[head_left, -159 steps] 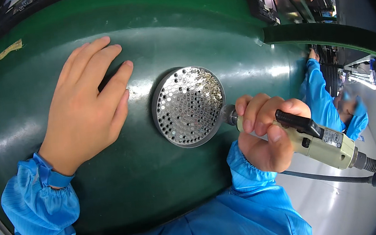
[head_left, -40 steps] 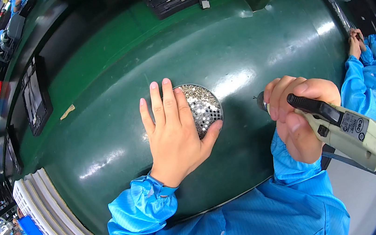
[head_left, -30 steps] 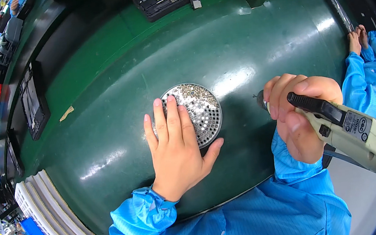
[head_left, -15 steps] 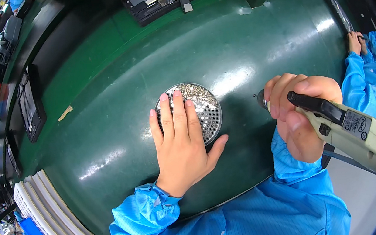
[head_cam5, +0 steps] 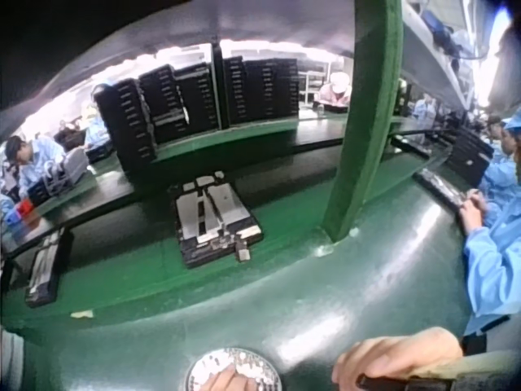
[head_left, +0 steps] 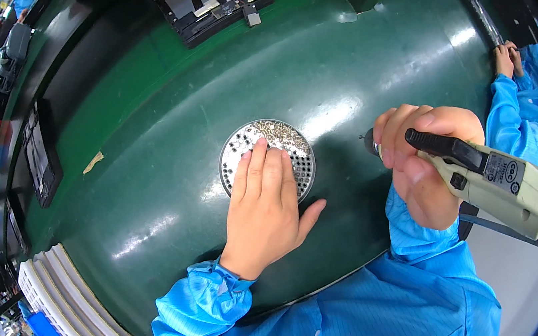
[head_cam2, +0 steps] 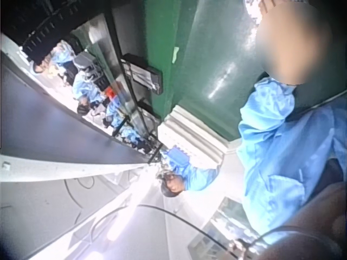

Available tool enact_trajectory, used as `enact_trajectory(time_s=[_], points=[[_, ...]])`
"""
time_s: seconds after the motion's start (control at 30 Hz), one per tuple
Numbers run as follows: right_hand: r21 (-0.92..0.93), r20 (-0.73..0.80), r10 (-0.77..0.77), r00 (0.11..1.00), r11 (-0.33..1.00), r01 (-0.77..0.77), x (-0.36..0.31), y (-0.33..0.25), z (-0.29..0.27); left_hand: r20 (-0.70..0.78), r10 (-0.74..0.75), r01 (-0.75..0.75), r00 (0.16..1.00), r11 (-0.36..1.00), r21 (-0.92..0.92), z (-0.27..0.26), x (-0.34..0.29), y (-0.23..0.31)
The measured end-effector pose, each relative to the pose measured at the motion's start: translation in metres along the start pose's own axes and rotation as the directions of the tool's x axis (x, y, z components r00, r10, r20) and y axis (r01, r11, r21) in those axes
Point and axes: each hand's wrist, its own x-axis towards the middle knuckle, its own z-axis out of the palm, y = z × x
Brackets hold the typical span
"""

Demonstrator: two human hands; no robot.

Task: Assemble electronic device components by fastening screws into tablet frames using an electric screwdriver on a factory production line.

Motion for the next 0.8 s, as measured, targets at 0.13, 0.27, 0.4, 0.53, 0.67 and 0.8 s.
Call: enact_trajectory(time_s=[0.13, 0.27, 0.4, 0.53, 0.67, 0.8], points=[[0.036, -0.013, 0.003, 1.0, 0.999, -0.002, -0.002, 0.001, 0.002, -0.034, 0.042, -0.042, 0.999, 0.999, -0.009, 0.004, -0.005, -0.004], [-0.017, 0.013, -0.027, 1.0, 0.999, 0.027, -0.005, 0.004, 0.0, -0.027, 0.012, -0.011, 1.0, 1.0, 0.024, 0.007, 0.008, -0.003], [0.034, -0.023, 0.044, 0.999, 0.999, -0.043, -0.001, -0.001, 0.002, -0.033, 0.031, -0.032, 0.999, 0.999, -0.032, 0.001, 0.003, -0.005], [-0.045, -0.103, 0.042, 0.994, 0.998, -0.047, -0.005, 0.003, 0.008, -0.057, 0.068, -0.069, 0.996, 0.997, -0.023, 0.008, -0.001, -0.008], [-0.025, -0.082, 0.047, 0.996, 0.998, -0.05, -0.001, 0.001, 0.01, -0.033, 0.056, -0.058, 0.998, 0.997, -0.046, -0.001, 0.003, -0.006], [-0.06, -0.12, 0.067, 0.99, 0.995, -0.075, 0.003, -0.001, 0.014, -0.041, 0.08, -0.083, 0.996, 0.994, -0.068, -0.004, -0.009, -0.012]])
